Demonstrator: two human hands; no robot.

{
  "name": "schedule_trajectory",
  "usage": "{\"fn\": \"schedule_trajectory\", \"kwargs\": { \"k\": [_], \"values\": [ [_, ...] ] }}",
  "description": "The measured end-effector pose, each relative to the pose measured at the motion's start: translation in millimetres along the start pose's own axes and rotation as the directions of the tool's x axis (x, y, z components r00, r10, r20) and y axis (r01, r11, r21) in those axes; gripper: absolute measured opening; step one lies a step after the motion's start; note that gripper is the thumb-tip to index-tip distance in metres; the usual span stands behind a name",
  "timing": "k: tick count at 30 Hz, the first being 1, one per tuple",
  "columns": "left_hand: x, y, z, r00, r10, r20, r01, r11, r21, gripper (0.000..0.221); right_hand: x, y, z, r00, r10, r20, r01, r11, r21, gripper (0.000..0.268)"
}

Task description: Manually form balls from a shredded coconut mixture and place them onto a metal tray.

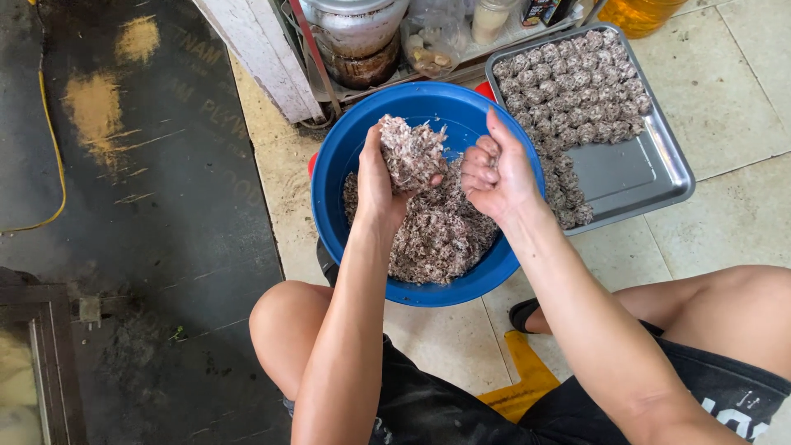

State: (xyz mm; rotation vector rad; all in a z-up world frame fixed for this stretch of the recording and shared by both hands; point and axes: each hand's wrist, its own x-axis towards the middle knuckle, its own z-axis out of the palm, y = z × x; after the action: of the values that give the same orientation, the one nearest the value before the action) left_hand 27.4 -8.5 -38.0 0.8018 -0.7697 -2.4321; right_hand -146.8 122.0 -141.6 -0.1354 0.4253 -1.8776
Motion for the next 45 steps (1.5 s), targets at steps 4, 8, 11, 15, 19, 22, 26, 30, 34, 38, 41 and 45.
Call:
{"fn": "schedule_trajectory", "kwargs": {
  "k": [4,8,11,15,19,22,26,30,34,38,41,45],
  "values": [
    [-1,0,3,1.000,-0.013,-0.005,0.013,0.999,0.032,0.051,-17,-4,108,0.966,-0.214,-0.144,0.102,0.829,-0.549,0.055],
    [-6,2,8,0.996,-0.031,0.088,0.025,0.997,0.070,0.051,-26,-6,179,0.963,-0.229,-0.141,-0.035,0.414,-0.909,0.031],
    [-9,5,10,0.994,-0.068,0.088,0.060,0.994,0.086,0.050,-25,-7,163,0.980,-0.168,0.102,0.132,0.179,-0.975,0.035],
    [-10,4,9,0.995,-0.092,0.043,0.086,0.988,0.127,0.052,-28,-8,162,0.977,-0.160,0.140,0.157,0.101,-0.982,0.025],
    [-2,-1,2,0.994,-0.061,0.090,0.055,0.996,0.071,0.057,-27,-14,150,0.972,-0.168,0.167,0.184,0.092,-0.979,0.020],
    [0,1,-2,0.997,0.006,0.072,-0.010,0.998,0.060,0.060,-25,-24,127,0.978,-0.202,0.060,0.160,0.526,-0.836,0.022],
    [4,1,-4,1.000,-0.003,0.015,0.004,0.999,-0.041,0.059,-26,-24,126,0.949,-0.102,-0.298,-0.002,0.944,-0.329,0.017],
    [3,2,-4,1.000,-0.001,0.005,0.001,0.999,-0.036,0.057,-18,-13,103,0.892,-0.043,-0.450,-0.076,0.967,-0.243,0.016],
    [4,3,-7,1.000,-0.026,-0.001,0.026,0.998,-0.053,0.059,-17,-5,93,0.885,0.033,-0.464,-0.114,0.983,-0.147,0.010],
    [7,3,-6,1.000,-0.021,0.023,0.022,0.998,-0.057,0.058,-11,-1,43,0.959,0.081,-0.272,-0.127,0.980,-0.156,0.033],
    [7,4,-5,0.999,-0.037,0.030,0.038,0.998,-0.040,0.061,-8,5,16,0.973,0.087,-0.215,-0.122,0.981,-0.153,0.049],
    [2,8,-3,1.000,-0.020,0.010,0.021,0.997,-0.072,0.059,-20,11,123,0.758,0.049,-0.651,-0.128,0.989,-0.076,0.038]
  ]
}}
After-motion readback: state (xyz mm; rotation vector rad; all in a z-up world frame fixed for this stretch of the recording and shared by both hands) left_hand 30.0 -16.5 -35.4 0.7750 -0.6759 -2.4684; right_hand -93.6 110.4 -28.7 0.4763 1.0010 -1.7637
